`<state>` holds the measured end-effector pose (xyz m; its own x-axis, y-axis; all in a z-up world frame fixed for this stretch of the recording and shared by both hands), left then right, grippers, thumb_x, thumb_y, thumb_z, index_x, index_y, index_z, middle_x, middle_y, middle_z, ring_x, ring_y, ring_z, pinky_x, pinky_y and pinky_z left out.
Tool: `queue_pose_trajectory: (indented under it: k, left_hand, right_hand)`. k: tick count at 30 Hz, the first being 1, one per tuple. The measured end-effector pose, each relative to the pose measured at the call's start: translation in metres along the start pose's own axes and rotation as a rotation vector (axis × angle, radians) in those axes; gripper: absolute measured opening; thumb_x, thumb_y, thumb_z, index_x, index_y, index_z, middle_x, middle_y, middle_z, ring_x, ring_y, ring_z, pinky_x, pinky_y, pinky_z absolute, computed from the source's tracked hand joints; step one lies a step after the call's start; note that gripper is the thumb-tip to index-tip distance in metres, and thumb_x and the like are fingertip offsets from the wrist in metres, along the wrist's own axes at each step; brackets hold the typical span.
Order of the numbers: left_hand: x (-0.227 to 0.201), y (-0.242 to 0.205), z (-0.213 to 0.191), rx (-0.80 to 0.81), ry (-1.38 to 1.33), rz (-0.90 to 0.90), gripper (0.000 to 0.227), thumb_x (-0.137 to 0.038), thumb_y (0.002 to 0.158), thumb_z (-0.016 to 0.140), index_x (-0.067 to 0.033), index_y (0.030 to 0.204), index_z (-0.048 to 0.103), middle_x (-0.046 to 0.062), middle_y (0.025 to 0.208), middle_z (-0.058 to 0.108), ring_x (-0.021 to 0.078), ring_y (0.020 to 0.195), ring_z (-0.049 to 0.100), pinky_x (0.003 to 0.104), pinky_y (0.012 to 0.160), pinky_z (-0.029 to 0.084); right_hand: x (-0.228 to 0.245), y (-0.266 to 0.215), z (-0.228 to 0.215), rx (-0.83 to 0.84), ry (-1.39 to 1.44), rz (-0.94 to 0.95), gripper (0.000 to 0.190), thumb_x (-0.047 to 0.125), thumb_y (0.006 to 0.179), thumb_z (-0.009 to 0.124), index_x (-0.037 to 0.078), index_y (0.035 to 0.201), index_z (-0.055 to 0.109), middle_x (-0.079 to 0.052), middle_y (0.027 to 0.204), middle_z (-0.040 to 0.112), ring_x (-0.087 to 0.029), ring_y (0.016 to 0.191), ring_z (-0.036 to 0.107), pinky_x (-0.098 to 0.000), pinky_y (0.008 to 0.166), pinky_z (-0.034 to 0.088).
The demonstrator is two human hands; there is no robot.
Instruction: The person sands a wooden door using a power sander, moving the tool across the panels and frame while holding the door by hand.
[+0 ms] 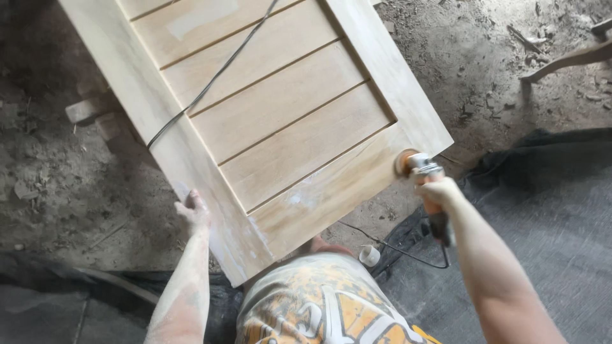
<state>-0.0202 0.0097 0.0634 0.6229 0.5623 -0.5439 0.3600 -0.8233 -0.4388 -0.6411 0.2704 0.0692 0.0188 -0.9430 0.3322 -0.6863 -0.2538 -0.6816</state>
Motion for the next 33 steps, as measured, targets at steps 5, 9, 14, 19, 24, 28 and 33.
queue_pose_trajectory:
  k: [5, 9, 14, 19, 24, 28, 33]
  left_hand:
    - [0.011, 0.008, 0.007, -0.096, 0.073, 0.036, 0.066, -0.06, 0.102, 0.053, 0.004, 0.119, 0.055, 0.03, 0.117, 0.067, 0.0465, 0.107, 0.066, 0.056, 0.089, 0.053]
    - [0.028, 0.016, 0.015, -0.154, 0.114, 0.065, 0.066, -0.059, 0.104, 0.054, 0.0047, 0.117, 0.057, 0.032, 0.115, 0.067, 0.0476, 0.106, 0.066, 0.056, 0.09, 0.052]
    - [0.039, 0.028, 0.023, -0.172, 0.018, 0.1, 0.065, -0.057, 0.102, 0.056, 0.0069, 0.114, 0.057, 0.032, 0.111, 0.068, 0.0466, 0.105, 0.067, 0.054, 0.089, 0.053]
    - [0.062, 0.045, 0.035, -0.234, 0.011, 0.191, 0.066, -0.056, 0.104, 0.06, 0.0098, 0.107, 0.057, 0.035, 0.104, 0.067, 0.0489, 0.101, 0.067, 0.056, 0.088, 0.053]
    - [0.068, 0.047, 0.039, -0.283, 0.02, 0.19, 0.065, -0.054, 0.103, 0.063, 0.0107, 0.106, 0.057, 0.036, 0.102, 0.067, 0.0507, 0.098, 0.066, 0.056, 0.085, 0.052]
    - [0.069, 0.044, 0.035, -0.269, 0.034, 0.19, 0.065, -0.055, 0.105, 0.062, 0.0098, 0.107, 0.057, 0.035, 0.103, 0.067, 0.0495, 0.098, 0.067, 0.055, 0.084, 0.052]
    - [0.065, 0.048, 0.044, -0.305, -0.005, 0.185, 0.064, -0.056, 0.105, 0.061, 0.0086, 0.109, 0.056, 0.033, 0.106, 0.067, 0.0479, 0.1, 0.067, 0.055, 0.086, 0.053]
  right_hand:
    - [0.017, 0.049, -0.057, -0.05, 0.094, -0.008, 0.045, 0.017, 0.073, 0.085, -0.002, 0.109, 0.067, -0.015, 0.099, 0.07, -0.028, 0.081, 0.07, -0.0438, 0.073, 0.057]
    - [0.045, 0.023, -0.071, -0.024, 0.091, 0.12, 0.056, 0.021, 0.073, 0.084, 0.003, 0.121, 0.062, -0.017, 0.105, 0.069, -0.031, 0.088, 0.07, -0.0472, 0.078, 0.059]
    - [0.049, -0.004, -0.055, -0.031, -0.023, 0.062, 0.061, 0.019, 0.071, 0.087, 0.001, 0.124, 0.061, -0.016, 0.11, 0.07, -0.029, 0.093, 0.071, -0.0444, 0.083, 0.059]
    - [0.038, 0.015, -0.084, -0.022, 0.104, 0.127, 0.051, 0.018, 0.073, 0.084, -0.003, 0.116, 0.065, -0.019, 0.106, 0.071, -0.033, 0.089, 0.072, -0.0452, 0.079, 0.061]
    - [0.011, 0.02, -0.035, 0.006, -0.045, -0.049, 0.045, 0.013, 0.067, 0.087, -0.002, 0.106, 0.069, -0.013, 0.098, 0.072, -0.023, 0.086, 0.07, -0.037, 0.074, 0.057]
    - [0.006, 0.038, -0.061, -0.039, 0.082, -0.043, 0.044, 0.015, 0.069, 0.087, -0.006, 0.103, 0.07, -0.013, 0.097, 0.072, -0.025, 0.08, 0.071, -0.0395, 0.071, 0.058]
    - [0.043, 0.052, -0.09, -0.042, 0.063, 0.035, 0.049, 0.016, 0.07, 0.088, -0.001, 0.112, 0.068, -0.012, 0.098, 0.07, -0.026, 0.082, 0.07, -0.0401, 0.071, 0.058]
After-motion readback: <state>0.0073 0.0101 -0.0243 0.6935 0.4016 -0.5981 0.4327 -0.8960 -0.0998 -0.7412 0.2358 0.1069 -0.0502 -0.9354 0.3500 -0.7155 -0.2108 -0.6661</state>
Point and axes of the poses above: each hand's wrist, its own y-axis towards the middle knuckle, its own z-axis out of the palm, x = y × z, the point moved 1 cm from there along y, towards the middle knuckle
